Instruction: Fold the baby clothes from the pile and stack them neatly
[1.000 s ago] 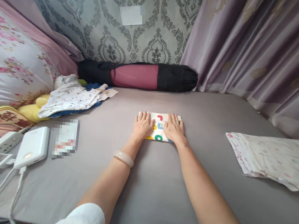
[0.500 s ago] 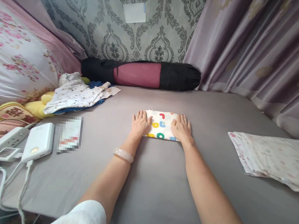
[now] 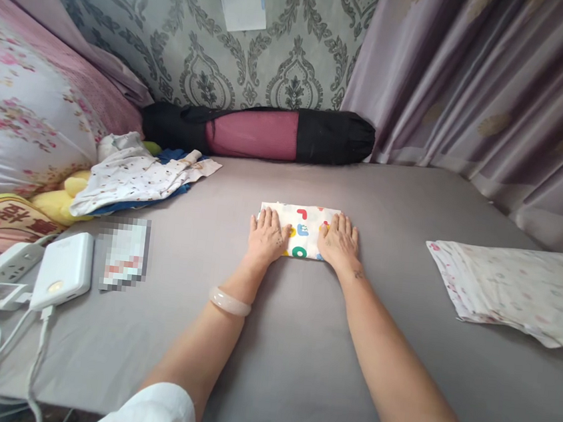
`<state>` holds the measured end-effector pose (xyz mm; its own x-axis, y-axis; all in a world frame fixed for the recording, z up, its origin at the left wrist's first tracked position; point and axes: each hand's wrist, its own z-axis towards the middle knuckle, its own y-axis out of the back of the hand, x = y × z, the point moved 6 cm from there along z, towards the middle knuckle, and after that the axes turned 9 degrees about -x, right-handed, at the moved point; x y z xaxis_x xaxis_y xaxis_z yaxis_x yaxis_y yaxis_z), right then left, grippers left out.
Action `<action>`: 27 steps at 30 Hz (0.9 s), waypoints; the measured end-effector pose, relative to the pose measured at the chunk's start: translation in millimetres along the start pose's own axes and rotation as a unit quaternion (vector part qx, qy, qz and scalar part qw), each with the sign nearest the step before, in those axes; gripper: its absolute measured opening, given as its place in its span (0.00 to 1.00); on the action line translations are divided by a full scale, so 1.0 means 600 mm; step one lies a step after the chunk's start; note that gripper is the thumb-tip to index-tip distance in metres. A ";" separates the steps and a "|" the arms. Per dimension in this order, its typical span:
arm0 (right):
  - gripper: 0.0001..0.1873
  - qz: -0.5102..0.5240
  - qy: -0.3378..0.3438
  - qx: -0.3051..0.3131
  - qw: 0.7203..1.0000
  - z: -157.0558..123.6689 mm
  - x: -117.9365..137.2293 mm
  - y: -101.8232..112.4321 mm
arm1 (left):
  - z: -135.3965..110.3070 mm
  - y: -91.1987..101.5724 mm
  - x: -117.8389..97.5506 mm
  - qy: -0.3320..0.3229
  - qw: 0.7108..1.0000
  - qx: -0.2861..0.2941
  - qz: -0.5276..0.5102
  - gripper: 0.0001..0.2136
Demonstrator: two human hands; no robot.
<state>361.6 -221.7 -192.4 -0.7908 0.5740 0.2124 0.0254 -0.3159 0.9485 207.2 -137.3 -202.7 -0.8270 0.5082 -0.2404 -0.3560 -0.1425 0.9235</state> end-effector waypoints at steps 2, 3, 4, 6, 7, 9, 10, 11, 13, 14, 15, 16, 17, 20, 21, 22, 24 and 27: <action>0.32 0.000 0.035 -0.037 0.999 -0.007 0.023 0.014 | 0.004 0.013 -0.002 0.005 0.999 -0.026 -0.026 0.26; 0.32 0.006 0.066 -0.053 0.996 -0.013 0.039 0.019 | 0.007 0.021 -0.001 0.016 0.998 -0.047 -0.050 0.24; 0.32 0.015 0.101 -0.061 0.993 -0.020 0.057 0.021 | 0.011 0.029 0.003 0.033 0.993 -0.070 -0.085 0.21; 0.32 0.034 0.158 -0.045 0.986 -0.034 0.087 0.013 | 0.019 0.042 0.020 0.086 0.973 -0.116 -0.179 0.18; 0.32 0.041 0.171 -0.026 0.984 -0.039 0.096 0.006 | 0.023 0.045 0.032 0.119 0.956 -0.136 -0.229 0.18; 0.33 0.047 0.171 0.006 0.984 -0.046 0.103 -0.009 | 0.028 0.046 0.060 0.187 0.914 -0.170 -0.318 0.18; 0.33 0.047 0.166 0.016 0.985 -0.047 0.103 -0.015 | 0.029 0.045 0.074 0.219 0.891 -0.185 -0.353 0.18; 0.33 0.046 0.162 0.021 0.985 -0.047 0.101 -0.018 | 0.030 0.043 0.086 0.244 0.869 -0.197 -0.383 0.17; 0.33 0.040 0.160 0.027 0.986 -0.047 0.096 -0.020 | 0.032 0.038 0.104 0.273 0.831 -0.215 -0.433 0.17; 0.33 0.036 0.161 0.032 0.986 -0.046 0.095 -0.019 | 0.032 0.036 0.110 0.281 0.815 -0.222 -0.456 0.17; 0.33 0.034 0.161 0.038 0.986 -0.045 0.095 -0.017 | 0.033 0.034 0.113 0.284 0.800 -0.227 -0.478 0.17; 0.33 0.032 0.159 0.043 0.986 -0.044 0.097 -0.015 | 0.034 0.032 0.116 0.287 0.786 -0.231 -0.497 0.17; 0.34 0.031 0.158 0.044 0.986 -0.043 0.101 -0.012 | 0.034 0.030 0.117 0.290 0.774 -0.234 -0.513 0.17; 0.34 0.034 0.158 0.029 0.986 -0.035 0.124 -0.007 | 0.034 0.026 0.119 0.296 0.753 -0.243 -0.535 0.18; 0.34 0.035 0.161 0.023 0.986 -0.032 0.134 -0.008 | 0.034 0.025 0.120 0.296 0.751 -0.246 -0.536 0.19; 0.34 0.037 0.165 0.022 0.985 -0.030 0.144 -0.011 | 0.033 0.025 0.120 0.295 0.751 -0.248 -0.536 0.19; 0.34 0.039 0.165 0.039 0.985 -0.027 0.158 -0.023 | 0.034 0.024 0.123 0.294 0.752 -0.247 -0.536 0.19; 0.35 0.039 0.157 0.061 0.985 -0.026 0.161 -0.037 | 0.033 0.023 0.129 0.311 0.744 -0.245 -0.538 0.19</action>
<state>274.8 -171.1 -196.5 -0.9330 0.2843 0.2206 0.1515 -0.2455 0.9575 147.2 -83.2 -202.7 0.0646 0.0814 -0.9946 -0.9478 -0.3069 -0.0866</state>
